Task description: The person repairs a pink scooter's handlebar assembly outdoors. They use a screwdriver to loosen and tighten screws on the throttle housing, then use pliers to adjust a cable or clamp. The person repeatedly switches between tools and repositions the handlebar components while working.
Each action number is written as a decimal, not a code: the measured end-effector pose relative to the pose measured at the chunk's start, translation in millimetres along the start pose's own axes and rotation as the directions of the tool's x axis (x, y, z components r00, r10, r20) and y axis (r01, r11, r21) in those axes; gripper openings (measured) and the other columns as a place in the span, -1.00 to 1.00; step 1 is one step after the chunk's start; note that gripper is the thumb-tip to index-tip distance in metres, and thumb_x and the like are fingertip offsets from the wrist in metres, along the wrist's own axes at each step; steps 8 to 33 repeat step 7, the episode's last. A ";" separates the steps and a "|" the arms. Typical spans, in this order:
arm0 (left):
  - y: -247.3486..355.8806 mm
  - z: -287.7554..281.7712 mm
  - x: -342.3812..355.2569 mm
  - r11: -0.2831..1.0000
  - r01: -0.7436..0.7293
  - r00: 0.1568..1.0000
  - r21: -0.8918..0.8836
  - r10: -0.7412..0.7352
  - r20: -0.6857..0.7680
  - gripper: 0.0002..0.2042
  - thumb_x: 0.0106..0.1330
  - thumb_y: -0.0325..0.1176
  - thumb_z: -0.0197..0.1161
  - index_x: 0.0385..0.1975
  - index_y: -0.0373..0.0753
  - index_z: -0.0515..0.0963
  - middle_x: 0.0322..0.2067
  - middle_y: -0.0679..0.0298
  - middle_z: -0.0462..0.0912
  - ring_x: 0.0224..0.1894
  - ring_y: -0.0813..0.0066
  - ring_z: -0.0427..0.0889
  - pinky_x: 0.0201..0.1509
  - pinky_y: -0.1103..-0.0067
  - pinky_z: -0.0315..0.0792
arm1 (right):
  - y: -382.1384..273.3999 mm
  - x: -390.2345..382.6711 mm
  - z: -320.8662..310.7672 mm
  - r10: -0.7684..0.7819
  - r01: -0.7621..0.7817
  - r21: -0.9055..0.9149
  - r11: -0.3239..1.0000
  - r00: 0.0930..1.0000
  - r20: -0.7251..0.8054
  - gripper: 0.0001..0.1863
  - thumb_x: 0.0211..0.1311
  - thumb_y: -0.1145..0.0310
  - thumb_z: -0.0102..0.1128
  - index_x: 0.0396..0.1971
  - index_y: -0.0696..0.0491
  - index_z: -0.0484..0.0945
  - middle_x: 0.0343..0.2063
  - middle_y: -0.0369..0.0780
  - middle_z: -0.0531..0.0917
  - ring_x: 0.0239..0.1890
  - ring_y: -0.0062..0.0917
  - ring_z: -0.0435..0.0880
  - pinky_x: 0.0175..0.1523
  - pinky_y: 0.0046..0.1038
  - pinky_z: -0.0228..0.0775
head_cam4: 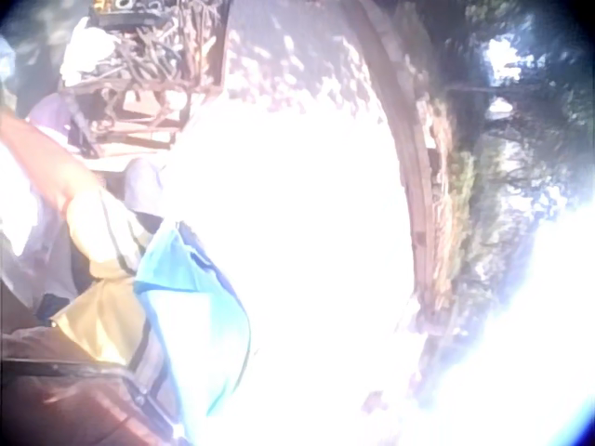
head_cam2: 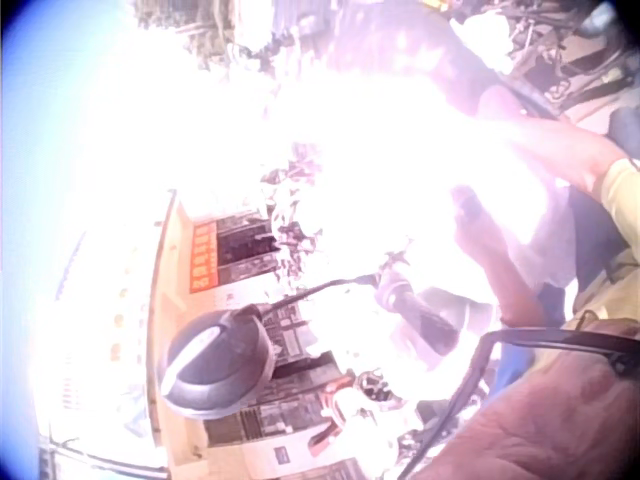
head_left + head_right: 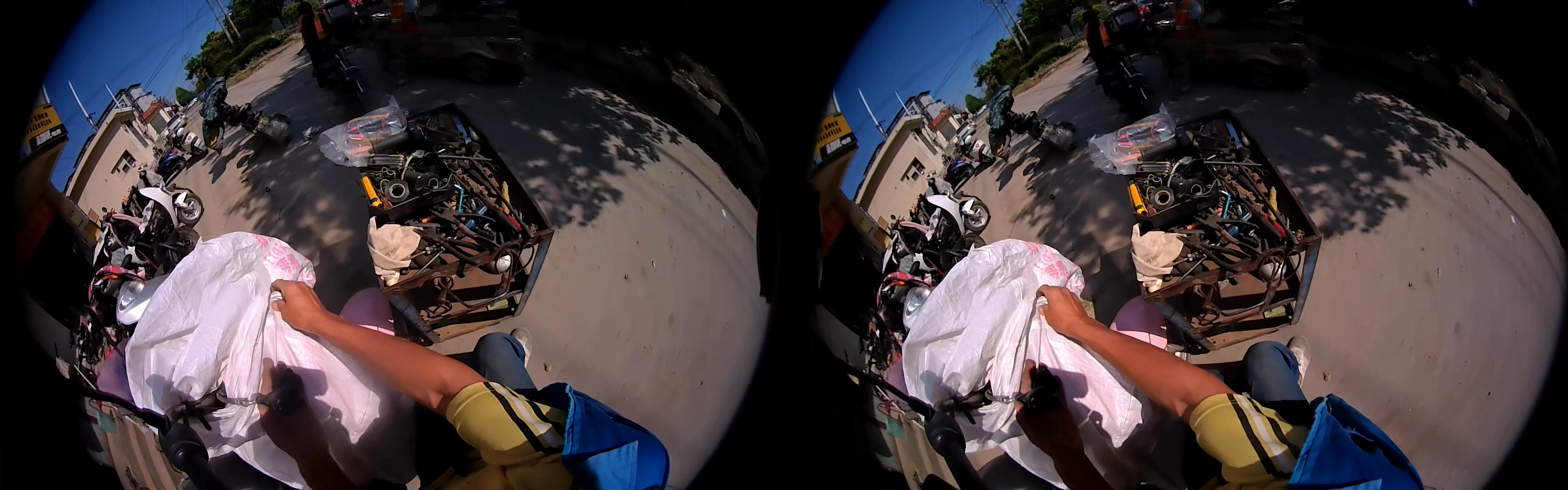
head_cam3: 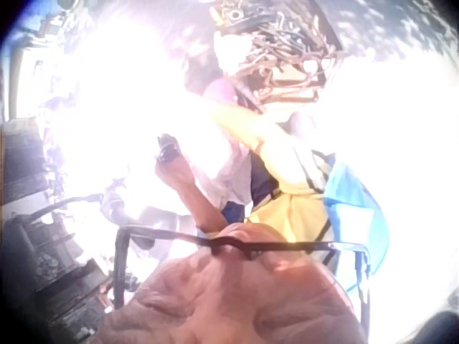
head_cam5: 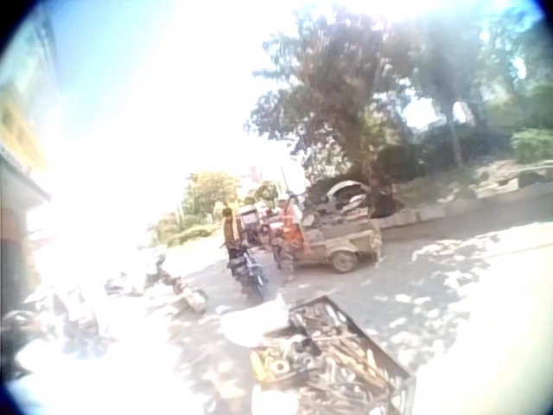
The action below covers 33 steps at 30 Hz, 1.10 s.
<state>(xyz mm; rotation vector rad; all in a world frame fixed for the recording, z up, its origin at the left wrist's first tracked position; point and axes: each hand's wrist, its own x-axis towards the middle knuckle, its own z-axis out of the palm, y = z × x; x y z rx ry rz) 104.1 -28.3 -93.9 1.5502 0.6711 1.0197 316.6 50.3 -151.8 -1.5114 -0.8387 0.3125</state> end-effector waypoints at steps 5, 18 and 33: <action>-12.2 -4.2 12.2 0.974 0.020 0.989 0.224 -0.053 0.140 -0.50 0.64 -0.26 -0.21 0.43 -0.45 0.28 0.41 0.02 0.35 0.40 0.19 0.41 0.44 0.32 0.36 | 16.5 6.7 8.7 -0.131 0.116 -0.127 0.985 0.984 -0.120 -0.69 0.31 0.34 0.30 0.00 0.13 0.68 -0.14 0.02 0.68 0.02 -0.02 0.67 0.14 -0.15 0.51; -28.9 -11.9 25.2 0.966 -0.001 0.975 0.258 -0.056 0.213 -0.48 0.65 -0.22 -0.26 0.45 -0.43 0.26 0.44 0.02 0.30 0.43 0.19 0.36 0.46 0.30 0.33 | 36.3 6.4 15.1 0.021 -0.020 -0.231 0.973 1.000 0.001 -0.67 0.32 0.27 0.32 0.00 0.10 0.70 -0.14 -0.02 0.64 0.03 -0.06 0.66 0.17 -0.10 0.49; -28.9 -11.9 25.2 0.966 -0.001 0.975 0.258 -0.056 0.213 -0.48 0.65 -0.22 -0.26 0.45 -0.43 0.26 0.44 0.02 0.30 0.43 0.19 0.36 0.46 0.30 0.33 | 36.3 6.4 15.1 0.021 -0.020 -0.231 0.973 1.000 0.001 -0.67 0.32 0.27 0.32 0.00 0.10 0.70 -0.14 -0.02 0.64 0.03 -0.06 0.66 0.17 -0.10 0.49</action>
